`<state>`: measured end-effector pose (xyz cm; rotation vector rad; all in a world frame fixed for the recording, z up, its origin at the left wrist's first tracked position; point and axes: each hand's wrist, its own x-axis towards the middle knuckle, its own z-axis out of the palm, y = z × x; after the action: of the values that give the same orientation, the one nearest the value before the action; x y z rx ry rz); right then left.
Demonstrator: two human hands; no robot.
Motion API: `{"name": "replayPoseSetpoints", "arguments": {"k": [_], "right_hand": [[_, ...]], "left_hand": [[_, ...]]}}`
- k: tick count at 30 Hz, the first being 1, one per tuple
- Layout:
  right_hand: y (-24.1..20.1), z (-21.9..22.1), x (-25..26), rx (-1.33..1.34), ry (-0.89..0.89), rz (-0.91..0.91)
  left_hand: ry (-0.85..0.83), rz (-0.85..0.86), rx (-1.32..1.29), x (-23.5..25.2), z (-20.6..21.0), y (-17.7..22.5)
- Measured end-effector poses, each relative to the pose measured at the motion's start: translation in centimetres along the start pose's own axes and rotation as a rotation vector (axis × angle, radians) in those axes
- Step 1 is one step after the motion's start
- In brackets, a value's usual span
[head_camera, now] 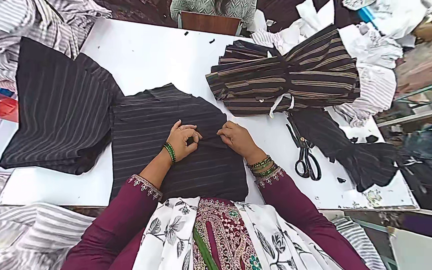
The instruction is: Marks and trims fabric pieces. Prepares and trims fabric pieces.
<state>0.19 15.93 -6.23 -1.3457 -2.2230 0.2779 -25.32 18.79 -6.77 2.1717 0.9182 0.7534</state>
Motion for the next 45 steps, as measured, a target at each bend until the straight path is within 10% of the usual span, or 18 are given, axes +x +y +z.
{"name": "replayPoseSetpoints", "arguments": {"k": [9,17,25,31,45], "right_hand": [[-1.7,-3.5,1.3,0.399,-0.416,0.268],[-1.0,-1.9,3.8,0.295,-0.394,0.471],[-2.0,-3.4,4.0,0.233,-0.285,0.652],[-1.8,-3.9,3.2,0.4,-0.01,0.563],[-4.1,-1.2,4.6,0.132,-0.145,0.544]], "left_hand": [[-0.057,-0.045,0.0,0.5,-0.2,0.2],[-0.145,-0.309,0.443,-3.4,1.6,4.1],[-0.758,-0.342,0.504,2.1,2.4,7.9],[-0.734,-0.427,0.536,3.4,3.8,8.6],[-0.77,-0.448,0.548,4.0,3.8,8.8]]}}
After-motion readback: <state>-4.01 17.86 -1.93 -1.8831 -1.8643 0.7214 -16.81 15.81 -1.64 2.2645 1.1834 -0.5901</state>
